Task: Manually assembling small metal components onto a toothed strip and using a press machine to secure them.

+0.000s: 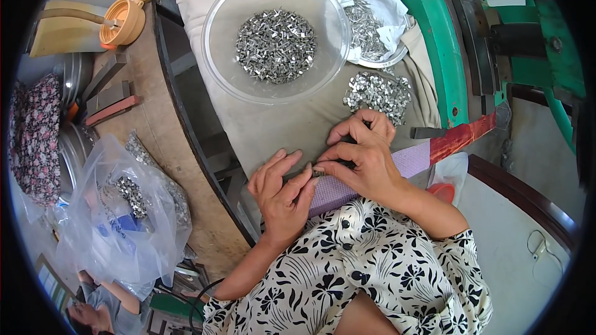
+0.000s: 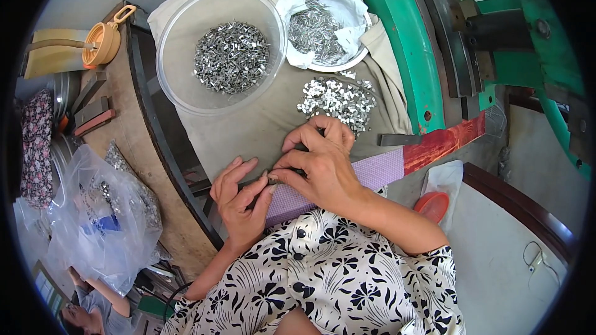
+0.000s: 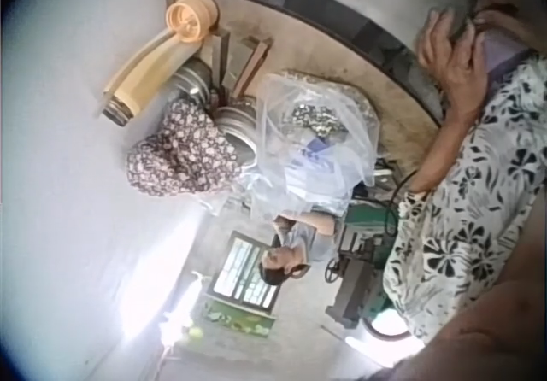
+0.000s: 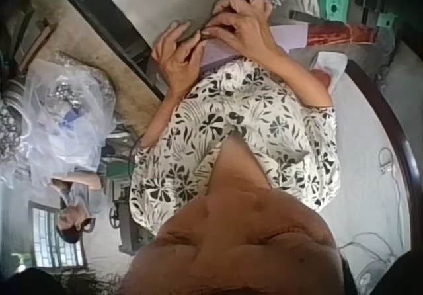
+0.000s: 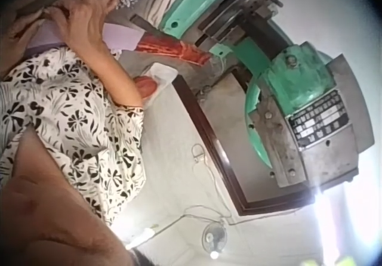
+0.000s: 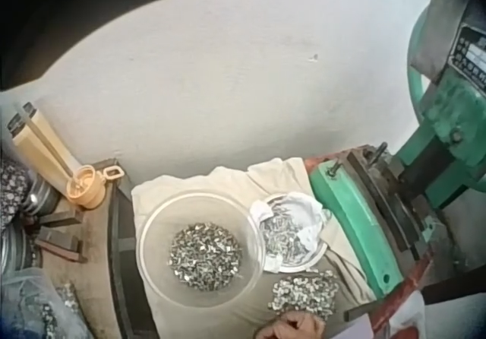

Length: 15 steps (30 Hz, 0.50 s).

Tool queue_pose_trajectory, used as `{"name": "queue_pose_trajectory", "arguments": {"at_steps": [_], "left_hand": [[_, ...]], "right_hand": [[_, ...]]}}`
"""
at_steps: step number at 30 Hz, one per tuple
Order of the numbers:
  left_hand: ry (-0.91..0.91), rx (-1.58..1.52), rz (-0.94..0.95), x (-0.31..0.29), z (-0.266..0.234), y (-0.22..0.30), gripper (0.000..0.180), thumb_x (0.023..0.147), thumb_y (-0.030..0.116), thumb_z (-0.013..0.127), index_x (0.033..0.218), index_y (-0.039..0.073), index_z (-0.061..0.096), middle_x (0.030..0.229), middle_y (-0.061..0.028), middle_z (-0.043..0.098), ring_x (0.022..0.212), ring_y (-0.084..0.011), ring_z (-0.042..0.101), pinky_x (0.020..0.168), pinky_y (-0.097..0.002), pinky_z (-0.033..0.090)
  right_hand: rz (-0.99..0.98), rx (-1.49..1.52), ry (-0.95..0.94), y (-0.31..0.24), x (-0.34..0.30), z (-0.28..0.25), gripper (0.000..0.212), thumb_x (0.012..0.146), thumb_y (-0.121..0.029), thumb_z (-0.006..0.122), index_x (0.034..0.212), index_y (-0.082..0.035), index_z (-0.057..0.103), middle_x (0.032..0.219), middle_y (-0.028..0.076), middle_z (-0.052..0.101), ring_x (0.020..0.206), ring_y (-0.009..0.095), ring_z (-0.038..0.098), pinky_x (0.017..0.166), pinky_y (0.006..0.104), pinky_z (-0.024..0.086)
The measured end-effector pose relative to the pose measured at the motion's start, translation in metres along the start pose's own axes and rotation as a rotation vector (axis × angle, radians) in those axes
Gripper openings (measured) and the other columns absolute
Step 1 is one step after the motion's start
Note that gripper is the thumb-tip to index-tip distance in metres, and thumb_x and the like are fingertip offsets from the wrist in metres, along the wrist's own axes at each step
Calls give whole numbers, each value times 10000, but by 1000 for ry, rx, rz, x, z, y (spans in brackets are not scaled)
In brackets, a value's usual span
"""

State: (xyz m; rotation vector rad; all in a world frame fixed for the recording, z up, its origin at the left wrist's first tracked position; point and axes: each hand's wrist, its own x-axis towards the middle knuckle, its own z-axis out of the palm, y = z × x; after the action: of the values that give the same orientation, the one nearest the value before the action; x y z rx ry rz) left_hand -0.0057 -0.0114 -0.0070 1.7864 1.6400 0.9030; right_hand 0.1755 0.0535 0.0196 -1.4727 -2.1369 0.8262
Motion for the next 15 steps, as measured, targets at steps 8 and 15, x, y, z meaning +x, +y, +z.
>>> {"name": "queue_pose_trajectory", "arguments": {"at_steps": [8,15], "left_hand": [[-7,6,-6,2,-1,1,301,713,120,812,1007,146,755,1211,-19,662,1199,-250,580,1025,-398,329],[-4,9,-1,2,0,1,294,712,123,812,999,143,754,1206,-20,662,1193,-249,582,1022,-397,330]], "right_hand": [[-5,-42,-1,4,-2,-4,174,658,-253,845,779,-158,762,970,-43,608,1101,245,453,953,437,259],[20,-18,-19,5,-4,-7,175,661,-245,845,782,-153,758,978,-50,617,1102,249,452,967,438,263]]}}
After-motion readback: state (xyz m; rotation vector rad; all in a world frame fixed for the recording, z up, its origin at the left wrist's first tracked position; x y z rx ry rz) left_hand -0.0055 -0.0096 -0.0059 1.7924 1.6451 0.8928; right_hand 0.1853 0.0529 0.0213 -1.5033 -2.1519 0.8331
